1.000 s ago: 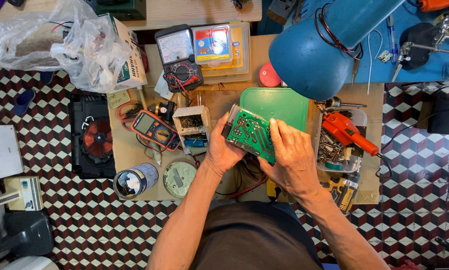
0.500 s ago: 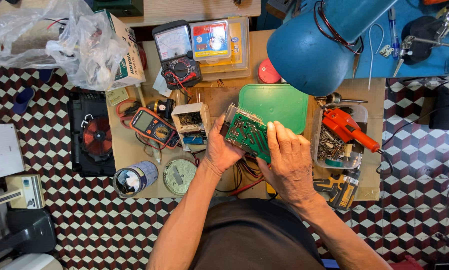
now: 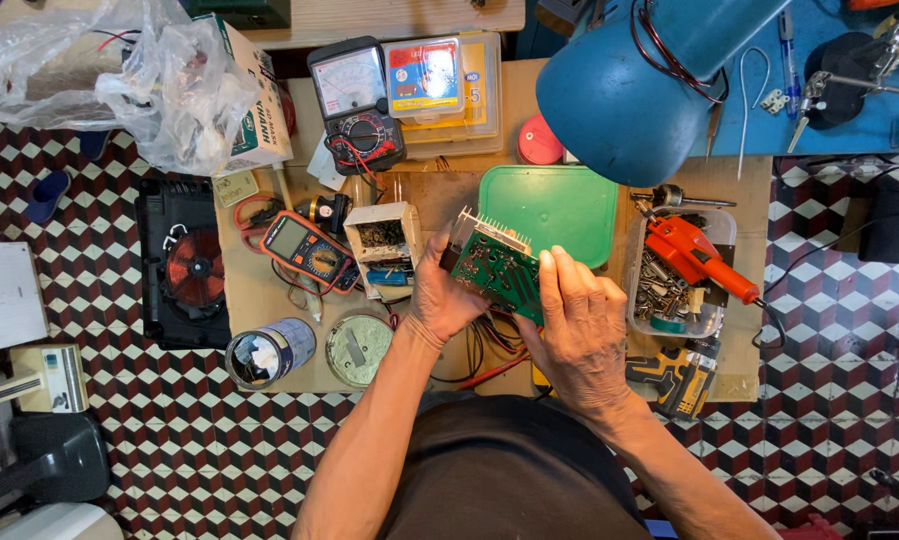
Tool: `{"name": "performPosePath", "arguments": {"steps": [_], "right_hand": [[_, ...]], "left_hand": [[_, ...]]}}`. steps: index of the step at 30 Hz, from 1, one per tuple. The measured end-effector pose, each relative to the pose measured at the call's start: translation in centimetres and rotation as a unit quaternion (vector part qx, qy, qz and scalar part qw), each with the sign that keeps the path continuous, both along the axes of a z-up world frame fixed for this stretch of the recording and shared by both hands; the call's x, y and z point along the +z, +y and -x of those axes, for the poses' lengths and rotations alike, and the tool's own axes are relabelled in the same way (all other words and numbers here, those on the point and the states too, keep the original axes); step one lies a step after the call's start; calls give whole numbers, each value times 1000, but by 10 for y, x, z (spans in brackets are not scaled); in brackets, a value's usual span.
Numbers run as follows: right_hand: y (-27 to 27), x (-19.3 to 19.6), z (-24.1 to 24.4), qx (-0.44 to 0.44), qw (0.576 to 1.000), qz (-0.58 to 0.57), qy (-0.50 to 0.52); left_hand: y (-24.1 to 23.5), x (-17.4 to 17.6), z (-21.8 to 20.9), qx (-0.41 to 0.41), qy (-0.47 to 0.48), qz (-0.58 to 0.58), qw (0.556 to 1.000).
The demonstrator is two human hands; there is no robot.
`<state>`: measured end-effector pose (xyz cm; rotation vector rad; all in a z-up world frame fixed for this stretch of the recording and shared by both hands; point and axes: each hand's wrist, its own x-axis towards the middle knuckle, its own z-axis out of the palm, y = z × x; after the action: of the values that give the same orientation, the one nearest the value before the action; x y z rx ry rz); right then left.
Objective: The person aligns a white plastic component onto a green circuit board and secures it using a cordless drill. They then use a flashlight to inspect the board and component, and finally reach into a container of small parts.
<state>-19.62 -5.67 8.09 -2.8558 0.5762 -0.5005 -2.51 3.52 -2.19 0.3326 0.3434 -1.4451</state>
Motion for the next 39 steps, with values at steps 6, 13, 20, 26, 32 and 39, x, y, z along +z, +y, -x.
{"name": "performPosePath", "arguments": {"steps": [6,13,20,26,32,39], "right_hand": [[2,-3,6,-1,1000,9,-26],[5,-4,10,-2,999,9,-42],[-1,6,1,-34,996,-38,-73],[-2,7,-14,-82,992,-65,-68],[7,15,-16,-96,994,-57,-22],[-32,39,34,-254,943,-161,-141]], "left_hand": [[1,5,1,-9,-24,18,1000],[2,7,2,-17,-26,34,999],[-8,32,18,55,3,1,998],[-16,22,51,75,-141,-65,985],[-19,1,61,79,-111,-147,980],[-19,19,57,58,-81,-158,982]]}}
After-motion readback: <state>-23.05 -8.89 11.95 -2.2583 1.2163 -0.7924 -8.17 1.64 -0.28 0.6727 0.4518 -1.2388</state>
